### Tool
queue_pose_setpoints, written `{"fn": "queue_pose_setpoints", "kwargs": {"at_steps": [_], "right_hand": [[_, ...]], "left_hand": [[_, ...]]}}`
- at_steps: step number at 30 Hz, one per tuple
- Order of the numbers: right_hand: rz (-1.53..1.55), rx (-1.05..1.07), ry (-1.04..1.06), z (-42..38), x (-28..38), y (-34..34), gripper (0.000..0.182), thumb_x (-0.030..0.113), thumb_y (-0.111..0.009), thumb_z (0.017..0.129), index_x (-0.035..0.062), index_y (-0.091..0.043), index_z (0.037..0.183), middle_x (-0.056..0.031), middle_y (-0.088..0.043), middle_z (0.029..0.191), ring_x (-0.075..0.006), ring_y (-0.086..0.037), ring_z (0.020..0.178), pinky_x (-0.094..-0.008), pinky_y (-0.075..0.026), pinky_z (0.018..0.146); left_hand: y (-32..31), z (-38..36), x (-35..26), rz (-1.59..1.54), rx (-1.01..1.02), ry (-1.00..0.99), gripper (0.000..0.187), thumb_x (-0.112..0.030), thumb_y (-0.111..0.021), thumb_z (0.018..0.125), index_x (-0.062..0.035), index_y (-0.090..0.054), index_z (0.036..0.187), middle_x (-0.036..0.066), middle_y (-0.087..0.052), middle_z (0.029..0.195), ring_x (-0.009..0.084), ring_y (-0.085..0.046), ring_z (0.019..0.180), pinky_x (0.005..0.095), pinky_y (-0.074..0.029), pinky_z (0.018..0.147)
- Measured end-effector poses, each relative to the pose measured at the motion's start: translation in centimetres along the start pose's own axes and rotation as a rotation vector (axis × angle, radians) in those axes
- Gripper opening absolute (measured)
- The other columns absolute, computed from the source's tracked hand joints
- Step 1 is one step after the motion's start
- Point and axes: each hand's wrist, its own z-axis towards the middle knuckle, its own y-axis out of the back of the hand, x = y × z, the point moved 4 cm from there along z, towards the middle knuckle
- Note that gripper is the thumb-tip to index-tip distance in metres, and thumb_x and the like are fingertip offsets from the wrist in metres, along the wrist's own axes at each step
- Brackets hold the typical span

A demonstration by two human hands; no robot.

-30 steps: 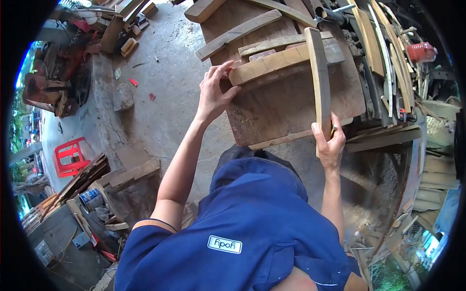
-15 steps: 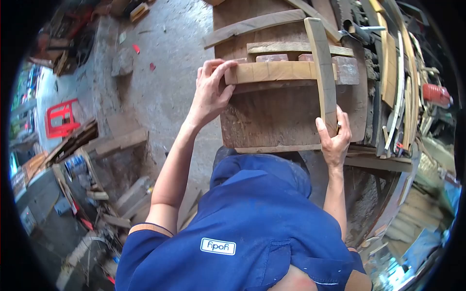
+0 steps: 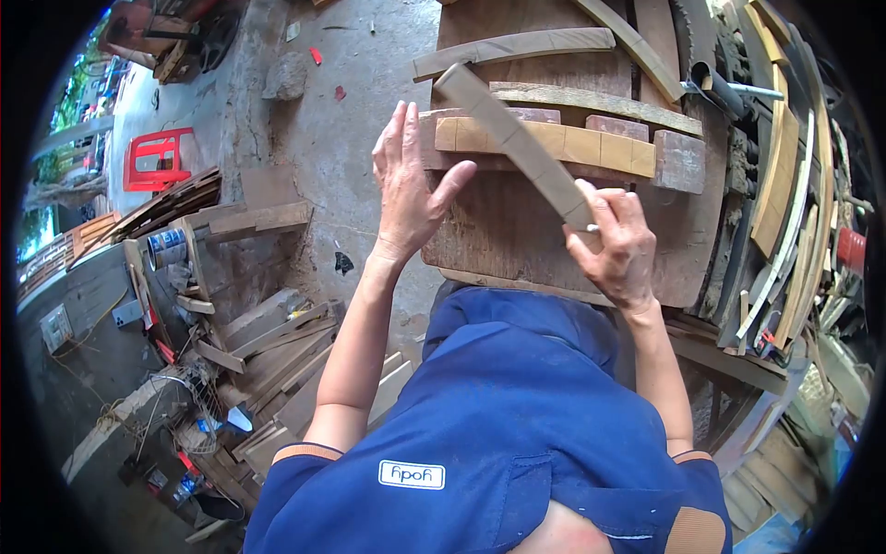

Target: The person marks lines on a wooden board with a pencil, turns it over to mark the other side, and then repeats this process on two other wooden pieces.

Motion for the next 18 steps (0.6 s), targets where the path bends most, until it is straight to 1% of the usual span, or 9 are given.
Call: {"fn": "queue_pose_setpoints", "kwargs": {"at_steps": [3,6,7,8,10,11,15,16,18], "right_hand": [[0.016,0.050,0.085,0.4,1.0,-1.1,0.064,0.018,-0.083,0.070,0.0079,-0.066,0.131,-0.0038,-0.061,0.104,-0.0233,-0.061,0.095,-0.0363,-0.060,0.078],[0.048,0.054,0.099,0.5,1.6,-1.7,0.065,0.018,-0.082,0.069,0.0070,-0.066,0.131,-0.0038,-0.060,0.104,-0.0229,-0.062,0.095,-0.0357,-0.060,0.077],[0.050,0.058,0.126,0.5,1.7,-1.9,0.066,0.017,-0.082,0.068,0.0068,-0.066,0.131,-0.0038,-0.061,0.105,-0.0226,-0.062,0.094,-0.0354,-0.060,0.076],[0.052,0.060,0.152,0.5,1.8,-2.0,0.066,0.017,-0.082,0.067,0.0065,-0.066,0.131,-0.0038,-0.061,0.105,-0.0222,-0.062,0.094,-0.0352,-0.061,0.076],[0.067,0.049,0.172,0.5,1.9,-2.1,0.068,0.015,-0.081,0.066,0.0061,-0.065,0.132,-0.0035,-0.062,0.105,-0.0211,-0.062,0.093,-0.0347,-0.061,0.074],[0.079,0.060,0.203,0.5,2.0,-2.1,0.068,0.015,-0.081,0.066,0.0059,-0.065,0.132,-0.0034,-0.062,0.105,-0.0210,-0.062,0.093,-0.0345,-0.061,0.074],[0.095,0.115,0.271,0.7,2.4,-2.2,0.066,0.014,-0.080,0.065,0.0053,-0.066,0.130,-0.0034,-0.063,0.105,-0.0210,-0.062,0.092,-0.0341,-0.061,0.073],[0.094,0.116,0.271,0.8,2.4,-2.1,0.066,0.014,-0.080,0.065,0.0053,-0.066,0.130,-0.0034,-0.063,0.105,-0.0210,-0.062,0.092,-0.0341,-0.061,0.073],[0.091,0.161,0.282,1.0,2.5,-1.9,0.060,0.020,-0.082,0.074,0.0054,-0.066,0.130,-0.0043,-0.063,0.105,-0.0210,-0.062,0.093,-0.0342,-0.061,0.074]], "left_hand": [[-0.7,0.4,-0.2,0.067,0.055,-0.024,0.130,-0.068,-0.079,0.077,0.0056,-0.014,0.162,0.030,-0.022,0.166,0.0420,-0.020,0.155,0.0503,-0.016,0.126],[0.4,0.4,-0.2,-0.103,0.041,0.039,0.132,-0.063,-0.084,0.075,0.0060,-0.014,0.162,0.030,-0.022,0.165,0.0421,-0.021,0.154,0.0499,-0.018,0.126],[1.0,0.2,-0.2,-0.085,-0.022,0.009,0.122,-0.052,-0.086,0.080,0.0065,-0.017,0.162,0.029,-0.030,0.162,0.0397,-0.033,0.149,0.0497,-0.027,0.123],[1.3,0.0,0.1,-0.080,-0.015,0.009,0.122,-0.052,-0.086,0.080,0.0065,-0.017,0.162,0.029,-0.030,0.162,0.0397,-0.033,0.149,0.0497,-0.027,0.123],[1.9,-0.6,1.6,-0.380,-0.086,0.213,0.103,-0.038,-0.084,0.088,0.0072,-0.026,0.159,0.027,-0.040,0.156,0.0340,-0.049,0.139,0.0457,-0.040,0.116],[1.9,-1.2,1.9,-0.498,-0.132,0.254,0.078,-0.020,-0.075,0.098,0.0047,-0.033,0.158,0.019,-0.051,0.151,0.0232,-0.059,0.127,0.0365,-0.046,0.110],[1.8,-1.9,3.4,-0.853,-0.203,0.438,0.052,-0.010,-0.068,0.102,0.0032,-0.049,0.148,0.012,-0.068,0.125,0.0186,-0.067,0.111,0.0315,-0.055,0.099],[1.8,-1.9,3.9,-0.854,-0.203,0.438,0.052,-0.010,-0.068,0.102,0.0032,-0.049,0.148,0.012,-0.068,0.125,0.0186,-0.067,0.111,0.0315,-0.055,0.099],[1.2,-2.2,5.1,-1.231,-0.152,0.617,0.038,-0.010,-0.068,0.102,0.0020,-0.058,0.136,0.009,-0.071,0.116,0.0156,-0.069,0.105,0.0311,-0.059,0.092]]}}
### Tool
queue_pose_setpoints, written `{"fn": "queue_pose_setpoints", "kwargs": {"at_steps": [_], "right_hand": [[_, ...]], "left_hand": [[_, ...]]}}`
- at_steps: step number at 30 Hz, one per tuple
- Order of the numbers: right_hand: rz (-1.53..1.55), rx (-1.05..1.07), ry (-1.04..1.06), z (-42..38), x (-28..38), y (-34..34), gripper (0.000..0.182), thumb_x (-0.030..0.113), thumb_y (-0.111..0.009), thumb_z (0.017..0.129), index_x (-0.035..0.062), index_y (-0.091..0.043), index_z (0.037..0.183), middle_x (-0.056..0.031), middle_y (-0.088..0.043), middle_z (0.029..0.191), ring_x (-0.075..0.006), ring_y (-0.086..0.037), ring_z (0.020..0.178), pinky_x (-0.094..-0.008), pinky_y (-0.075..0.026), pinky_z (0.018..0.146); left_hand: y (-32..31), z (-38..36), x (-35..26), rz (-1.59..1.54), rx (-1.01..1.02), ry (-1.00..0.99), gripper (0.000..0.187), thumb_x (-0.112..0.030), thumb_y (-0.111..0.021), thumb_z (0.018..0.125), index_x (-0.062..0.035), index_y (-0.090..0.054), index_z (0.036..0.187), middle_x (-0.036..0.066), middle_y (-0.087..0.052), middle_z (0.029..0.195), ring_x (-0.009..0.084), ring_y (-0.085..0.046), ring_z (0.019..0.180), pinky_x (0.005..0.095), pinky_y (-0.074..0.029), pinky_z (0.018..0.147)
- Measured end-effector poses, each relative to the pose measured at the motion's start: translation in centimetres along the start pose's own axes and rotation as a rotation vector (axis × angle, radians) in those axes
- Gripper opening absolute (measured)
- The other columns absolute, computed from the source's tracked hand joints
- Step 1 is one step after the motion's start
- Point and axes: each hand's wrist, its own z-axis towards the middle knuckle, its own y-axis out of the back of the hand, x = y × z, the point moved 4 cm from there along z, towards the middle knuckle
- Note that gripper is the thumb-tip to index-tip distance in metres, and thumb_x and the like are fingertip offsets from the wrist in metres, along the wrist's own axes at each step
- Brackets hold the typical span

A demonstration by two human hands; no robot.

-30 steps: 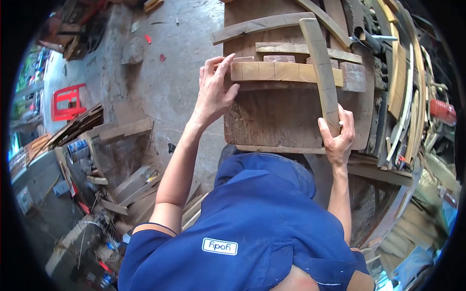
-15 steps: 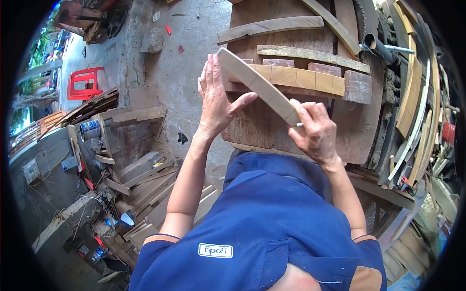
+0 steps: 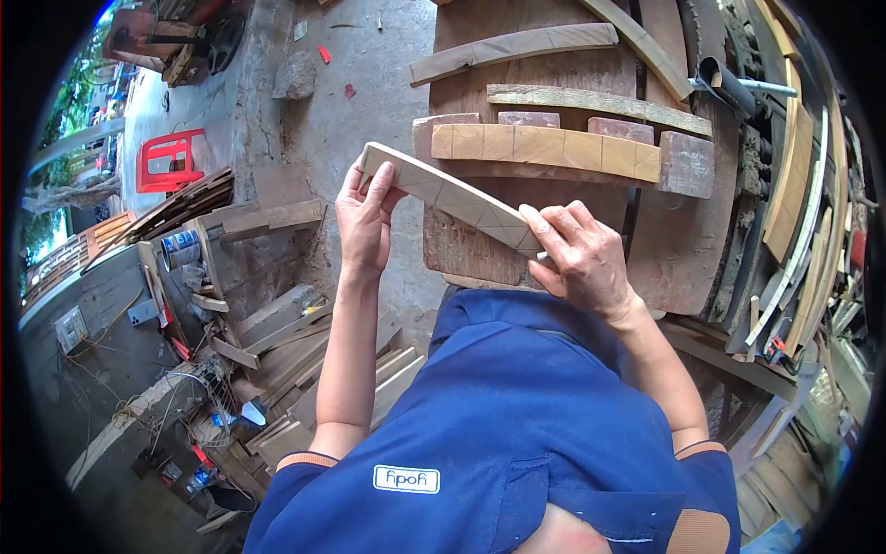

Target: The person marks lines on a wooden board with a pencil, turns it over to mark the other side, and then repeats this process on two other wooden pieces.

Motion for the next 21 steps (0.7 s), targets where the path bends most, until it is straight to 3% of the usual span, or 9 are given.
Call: {"fn": "queue_pose_setpoints", "kwargs": {"at_steps": [1,3,4,7,8,14,20,21], "right_hand": [[-0.003,0.002,0.004,0.2,-0.2,0.3,0.060,0.020,-0.082,0.074,0.0054,-0.066,0.130,-0.0043,-0.063,0.105,-0.0210,-0.062,0.093,-0.0342,-0.061,0.074],[0.003,-0.059,-0.017,0.8,-1.5,1.3,0.057,0.035,-0.080,0.085,0.0057,-0.066,0.131,-0.0050,-0.064,0.106,-0.0208,-0.062,0.094,-0.0345,-0.060,0.074],[-0.053,-0.107,-0.098,0.9,-2.6,1.8,0.061,0.049,-0.073,0.092,0.0057,-0.065,0.134,-0.0058,-0.065,0.109,-0.0214,-0.062,0.096,-0.0350,-0.060,0.075],[-0.282,-0.087,-0.251,2.1,-6.2,4.0,0.066,0.038,-0.081,0.085,0.0096,-0.061,0.141,-0.0068,-0.059,0.128,-0.0241,-0.059,0.110,-0.0363,-0.061,0.086],[-0.344,-0.068,-0.238,2.0,-7.3,4.2,0.067,0.033,-0.083,0.083,0.0092,-0.060,0.142,-0.0060,-0.059,0.126,-0.0259,-0.059,0.111,-0.0376,-0.059,0.090],[-0.306,-0.019,-0.266,0.5,-7.4,4.2,0.059,0.026,-0.086,0.077,0.0075,-0.066,0.129,-0.0053,-0.058,0.109,-0.0247,-0.059,0.099,-0.0371,-0.059,0.082],[-0.300,0.041,-0.278,-0.1,-6.5,4.8,0.041,0.012,-0.075,0.089,0.0094,-0.067,0.128,-0.0072,-0.061,0.112,-0.0256,-0.062,0.102,-0.0353,-0.058,0.083],[-0.153,-0.043,-0.340,-0.3,-7.2,5.4,0.036,0.010,-0.070,0.092,0.0094,-0.068,0.129,-0.0080,-0.063,0.113,-0.0242,-0.063,0.105,-0.0341,-0.057,0.085]], "left_hand": [[0.3,0.2,0.0,-0.030,0.016,0.047,0.029,-0.012,-0.068,0.102,0.0001,-0.061,0.127,0.009,-0.071,0.114,0.0142,-0.070,0.099,0.0307,-0.062,0.087],[0.8,0.0,0.2,-0.048,0.039,0.090,0.028,-0.013,-0.067,0.102,-0.0003,-0.062,0.127,0.008,-0.071,0.113,0.0147,-0.071,0.099,0.0307,-0.062,0.087],[1.1,-0.2,0.4,-0.062,0.063,0.135,0.027,-0.013,-0.067,0.103,-0.0007,-0.062,0.126,0.008,-0.071,0.112,0.0151,-0.071,0.098,0.0307,-0.062,0.087],[2.1,-0.8,1.1,-0.105,0.064,0.162,0.028,-0.014,-0.067,0.103,-0.0013,-0.061,0.127,0.009,-0.071,0.113,0.0160,-0.072,0.098,0.0304,-0.063,0.086],[2.4,-0.9,1.3,-0.129,0.060,0.175,0.028,-0.014,-0.067,0.103,-0.0013,-0.061,0.127,0.009,-0.071,0.113,0.0162,-0.072,0.099,0.0304,-0.063,0.086],[3.0,-2.1,1.8,-0.281,0.003,0.238,0.028,-0.014,-0.065,0.103,-0.0029,-0.059,0.129,0.011,-0.069,0.118,0.0198,-0.072,0.104,0.0315,-0.063,0.090],[2.7,-1.9,3.1,-0.318,0.008,0.206,0.029,-0.014,-0.065,0.103,-0.0039,-0.057,0.130,0.011,-0.068,0.119,0.0214,-0.072,0.105,0.0347,-0.062,0.094],[2.4,-1.7,3.0,-0.298,0.018,0.187,0.029,-0.014,-0.065,0.103,-0.0042,-0.057,0.129,0.011,-0.069,0.119,0.0215,-0.071,0.106,0.0356,-0.062,0.095]]}}
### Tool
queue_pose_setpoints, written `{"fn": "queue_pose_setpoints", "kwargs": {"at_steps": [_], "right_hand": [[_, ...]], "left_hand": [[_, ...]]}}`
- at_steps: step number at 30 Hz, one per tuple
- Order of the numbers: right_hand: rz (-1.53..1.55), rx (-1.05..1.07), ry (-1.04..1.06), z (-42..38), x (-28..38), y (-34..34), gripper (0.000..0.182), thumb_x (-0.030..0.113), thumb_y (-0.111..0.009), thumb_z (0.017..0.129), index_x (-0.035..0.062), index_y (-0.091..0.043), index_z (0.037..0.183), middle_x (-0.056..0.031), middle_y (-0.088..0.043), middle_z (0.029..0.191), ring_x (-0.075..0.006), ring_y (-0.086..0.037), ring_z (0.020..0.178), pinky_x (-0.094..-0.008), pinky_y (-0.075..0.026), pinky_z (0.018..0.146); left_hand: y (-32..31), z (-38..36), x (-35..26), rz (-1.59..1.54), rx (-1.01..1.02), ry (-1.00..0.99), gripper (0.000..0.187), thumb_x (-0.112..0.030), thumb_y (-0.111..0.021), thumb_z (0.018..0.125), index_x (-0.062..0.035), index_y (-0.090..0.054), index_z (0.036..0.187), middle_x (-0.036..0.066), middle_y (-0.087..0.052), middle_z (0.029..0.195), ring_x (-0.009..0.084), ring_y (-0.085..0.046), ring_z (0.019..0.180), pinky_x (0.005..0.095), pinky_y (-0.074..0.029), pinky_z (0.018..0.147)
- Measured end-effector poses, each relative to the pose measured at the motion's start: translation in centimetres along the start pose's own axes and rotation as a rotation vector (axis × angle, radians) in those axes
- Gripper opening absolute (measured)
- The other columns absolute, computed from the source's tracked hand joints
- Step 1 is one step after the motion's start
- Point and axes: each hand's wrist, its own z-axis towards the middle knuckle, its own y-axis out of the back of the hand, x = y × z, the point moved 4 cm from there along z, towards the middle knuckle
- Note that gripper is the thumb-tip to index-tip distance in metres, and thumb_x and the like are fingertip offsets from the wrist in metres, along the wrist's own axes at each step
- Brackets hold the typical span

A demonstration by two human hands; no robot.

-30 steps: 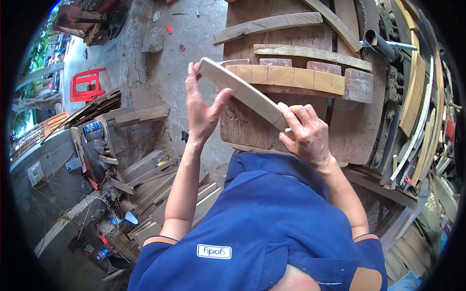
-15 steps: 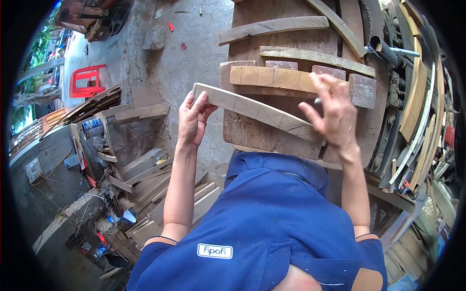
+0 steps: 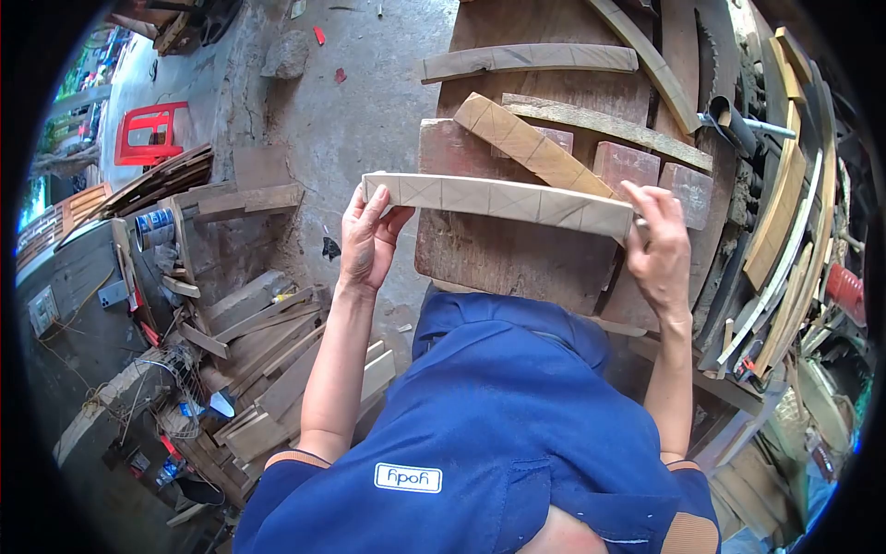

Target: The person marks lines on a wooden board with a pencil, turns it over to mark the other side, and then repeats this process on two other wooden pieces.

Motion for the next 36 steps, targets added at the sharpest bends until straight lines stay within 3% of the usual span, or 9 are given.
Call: {"fn": "queue_pose_setpoints", "kwargs": {"at_steps": [3,5,9,11,16,24,29,31,36], "right_hand": [[0.542,-0.042,-0.323,0.2,-2.5,1.6,0.033,0.018,-0.062,0.103,0.0085,-0.068,0.134,-0.0104,-0.068,0.123,-0.0184,-0.063,0.117,-0.0368,-0.053,0.092],[0.616,-0.008,-0.227,1.2,-2.0,2.6,0.046,0.029,-0.070,0.099,0.0091,-0.064,0.140,-0.0126,-0.066,0.128,-0.0227,-0.062,0.120,-0.0383,-0.051,0.097],[0.378,0.100,-0.162,3.0,-0.2,2.3,0.070,0.040,-0.083,0.086,0.0100,-0.059,0.144,-0.0146,-0.065,0.130,-0.0284,-0.062,0.122,-0.0391,-0.050,0.101],[0.160,0.123,0.022,3.4,-0.4,0.9,0.088,0.045,-0.091,0.072,0.0097,-0.057,0.145,-0.0164,-0.063,0.133,-0.0347,-0.060,0.122,-0.0411,-0.050,0.102],[-0.020,0.107,0.089,1.7,1.3,-1.8,0.071,0.016,-0.089,0.071,0.0095,-0.061,0.136,-0.0077,-0.057,0.113,-0.0272,-0.058,0.101,-0.0416,-0.054,0.089],[-0.047,0.142,0.120,0.3,0.5,-1.1,0.066,0.012,-0.085,0.075,0.0062,-0.061,0.136,-0.0093,-0.059,0.122,-0.0291,-0.059,0.108,-0.0420,-0.053,0.093],[0.451,0.029,-0.395,1.4,-2.2,1.4,0.049,0.012,-0.063,0.097,0.0023,-0.058,0.145,-0.0090,-0.066,0.126,-0.0186,-0.064,0.103,-0.0313,-0.050,0.095],[0.632,-0.016,-0.419,2.2,-3.4,1.0,0.045,0.022,-0.057,0.107,0.0024,-0.056,0.148,-0.0076,-0.071,0.119,-0.0088,-0.057,0.093,-0.0275,-0.049,0.088],[0.573,0.022,-0.399,4.5,-3.9,0.1,0.039,0.019,-0.072,0.100,0.0058,-0.068,0.136,-0.0026,-0.072,0.105,-0.0054,-0.052,0.082,-0.0230,-0.046,0.077]], "left_hand": [[-0.9,0.8,-0.2,0.034,0.007,-0.039,0.028,-0.015,-0.061,0.106,-0.0038,-0.055,0.130,0.011,-0.066,0.123,0.0199,-0.069,0.113,0.0348,-0.060,0.101],[-1.6,1.4,-0.5,0.035,0.009,-0.054,0.026,-0.015,-0.061,0.106,-0.0032,-0.055,0.129,0.011,-0.066,0.122,0.0205,-0.068,0.113,0.0356,-0.060,0.102],[-2.8,2.6,-0.4,-0.040,-0.007,-0.078,0.022,-0.012,-0.063,0.105,-0.0028,-0.057,0.124,0.012,-0.068,0.119,0.0222,-0.070,0.108,0.0369,-0.060,0.100],[-2.5,2.8,-0.4,-0.073,-0.052,-0.085,0.021,-0.011,-0.062,0.105,-0.0026,-0.057,0.124,0.012,-0.067,0.119,0.0225,-0.071,0.108,0.0366,-0.061,0.100],[-1.0,2.3,-0.3,-0.086,-0.109,-0.084,0.022,-0.011,-0.062,0.105,-0.0029,-0.056,0.124,0.012,-0.067,0.119,0.0226,-0.071,0.107,0.0362,-0.061,0.099],[-1.8,1.4,0.4,0.033,-0.065,-0.068,0.025,-0.013,-0.061,0.106,-0.0028,-0.057,0.127,0.012,-0.067,0.121,0.0211,-0.070,0.110,0.0338,-0.062,0.098],[-2.6,1.4,0.7,0.000,-0.069,-0.058,0.024,-0.014,-0.062,0.105,-0.0027,-0.057,0.126,0.012,-0.067,0.121,0.0215,-0.070,0.109,0.0341,-0.062,0.097],[-2.8,1.6,0.9,0.010,-0.082,-0.063,0.026,-0.014,-0.063,0.105,-0.0023,-0.055,0.127,0.013,-0.067,0.119,0.0209,-0.070,0.107,0.0350,-0.062,0.097],[-3.7,1.4,0.7,0.080,-0.117,-0.101,0.029,-0.013,-0.063,0.105,-0.0016,-0.052,0.130,0.012,-0.067,0.118,0.0202,-0.070,0.108,0.0368,-0.061,0.097]]}}
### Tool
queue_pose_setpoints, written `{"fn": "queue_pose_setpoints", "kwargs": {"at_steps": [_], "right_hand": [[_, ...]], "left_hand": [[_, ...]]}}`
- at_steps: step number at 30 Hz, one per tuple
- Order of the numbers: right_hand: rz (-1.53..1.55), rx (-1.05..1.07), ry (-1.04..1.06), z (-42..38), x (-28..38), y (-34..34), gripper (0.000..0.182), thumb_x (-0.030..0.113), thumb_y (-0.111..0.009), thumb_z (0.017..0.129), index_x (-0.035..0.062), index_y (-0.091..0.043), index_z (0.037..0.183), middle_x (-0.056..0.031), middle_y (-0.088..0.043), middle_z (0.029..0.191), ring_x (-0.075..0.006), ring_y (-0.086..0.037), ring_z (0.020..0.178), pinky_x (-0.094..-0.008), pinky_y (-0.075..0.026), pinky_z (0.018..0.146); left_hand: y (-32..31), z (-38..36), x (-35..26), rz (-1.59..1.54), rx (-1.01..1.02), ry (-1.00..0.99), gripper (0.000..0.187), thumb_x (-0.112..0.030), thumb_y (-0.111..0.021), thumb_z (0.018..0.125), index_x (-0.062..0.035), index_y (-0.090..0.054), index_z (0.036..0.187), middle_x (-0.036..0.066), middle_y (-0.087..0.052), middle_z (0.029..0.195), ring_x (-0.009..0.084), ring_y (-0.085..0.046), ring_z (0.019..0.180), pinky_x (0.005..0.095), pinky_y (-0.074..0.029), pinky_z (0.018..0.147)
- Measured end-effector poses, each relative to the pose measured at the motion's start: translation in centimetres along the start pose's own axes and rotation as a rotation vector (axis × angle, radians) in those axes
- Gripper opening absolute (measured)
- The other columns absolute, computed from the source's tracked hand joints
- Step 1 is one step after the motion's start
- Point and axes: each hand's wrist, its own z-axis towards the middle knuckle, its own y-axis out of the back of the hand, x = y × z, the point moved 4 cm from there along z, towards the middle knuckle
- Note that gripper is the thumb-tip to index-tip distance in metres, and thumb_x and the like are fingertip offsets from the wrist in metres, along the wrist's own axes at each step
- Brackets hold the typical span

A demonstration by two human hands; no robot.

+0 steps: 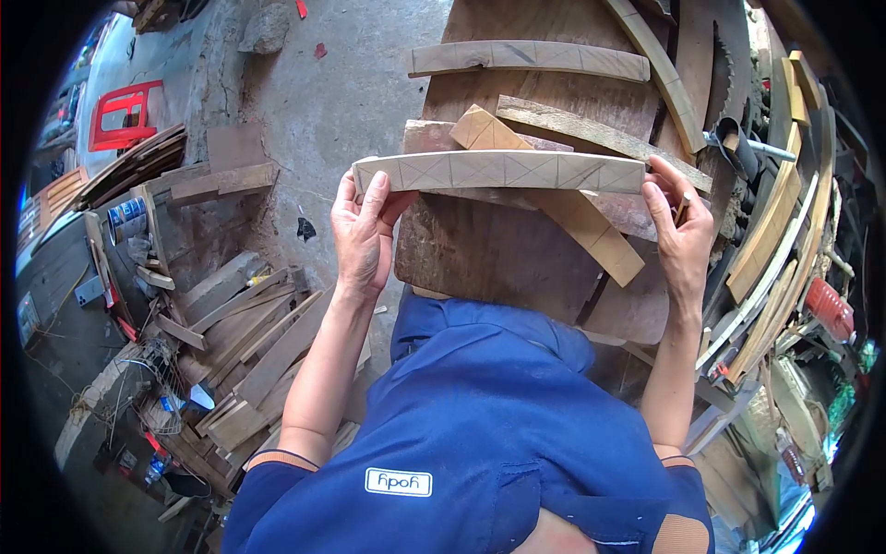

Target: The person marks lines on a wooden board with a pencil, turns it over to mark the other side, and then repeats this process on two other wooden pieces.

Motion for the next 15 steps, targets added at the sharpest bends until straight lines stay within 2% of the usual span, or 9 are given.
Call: {"fn": "queue_pose_setpoints", "kwargs": {"at_steps": [4,8,13,14,15], "right_hand": [[-0.006,-0.033,0.038,1.4,0.4,-0.1,0.037,0.014,-0.078,0.094,0.0055,-0.073,0.129,0.0007,-0.071,0.101,-0.0038,-0.046,0.075,-0.0206,-0.043,0.070],[-0.019,-0.024,0.033,2.0,0.8,0.2,0.037,0.014,-0.078,0.094,0.0042,-0.073,0.129,0.0016,-0.071,0.101,-0.0032,-0.044,0.074,-0.0205,-0.043,0.069],[-0.060,-0.022,-0.021,1.4,0.6,0.2,0.040,0.015,-0.078,0.093,0.0034,-0.071,0.131,-0.0001,-0.072,0.105,-0.0022,-0.043,0.074,-0.0201,-0.043,0.069],[-0.093,-0.109,0.065,1.3,0.9,-0.2,0.037,0.020,-0.079,0.094,0.0037,-0.073,0.126,-0.0014,-0.071,0.101,-0.0062,-0.048,0.075,-0.0231,-0.045,0.069],[-0.094,-0.109,0.062,0.7,1.2,-0.6,0.037,0.020,-0.079,0.094,0.0037,-0.073,0.126,-0.0014,-0.071,0.101,-0.0062,-0.048,0.075,-0.0231,-0.045,0.069]], "left_hand": [[-0.3,-0.3,-0.2,0.022,-0.022,0.011,0.034,-0.012,-0.064,0.104,-0.0016,-0.050,0.133,0.013,-0.067,0.119,0.0206,-0.070,0.109,0.0383,-0.061,0.098],[-1.7,-0.7,-1.1,0.085,0.006,-0.003,0.041,-0.011,-0.064,0.104,-0.0005,-0.047,0.140,0.014,-0.066,0.121,0.0211,-0.069,0.111,0.0368,-0.060,0.102],[-1.9,0.1,-1.4,0.156,0.010,-0.014,0.044,-0.011,-0.063,0.104,0.0004,-0.046,0.143,0.015,-0.068,0.119,0.0208,-0.070,0.110,0.0367,-0.061,0.099],[-1.9,0.2,-1.4,0.171,0.010,-0.024,0.044,-0.011,-0.064,0.104,0.0003,-0.046,0.143,0.014,-0.070,0.117,0.0200,-0.071,0.108,0.0369,-0.062,0.096],[-1.8,0.3,-1.4,0.170,0.011,-0.021,0.044,-0.011,-0.064,0.104,0.0003,-0.046,0.143,0.014,-0.070,0.117,0.0200,-0.071,0.108,0.0369,-0.062,0.096]]}}
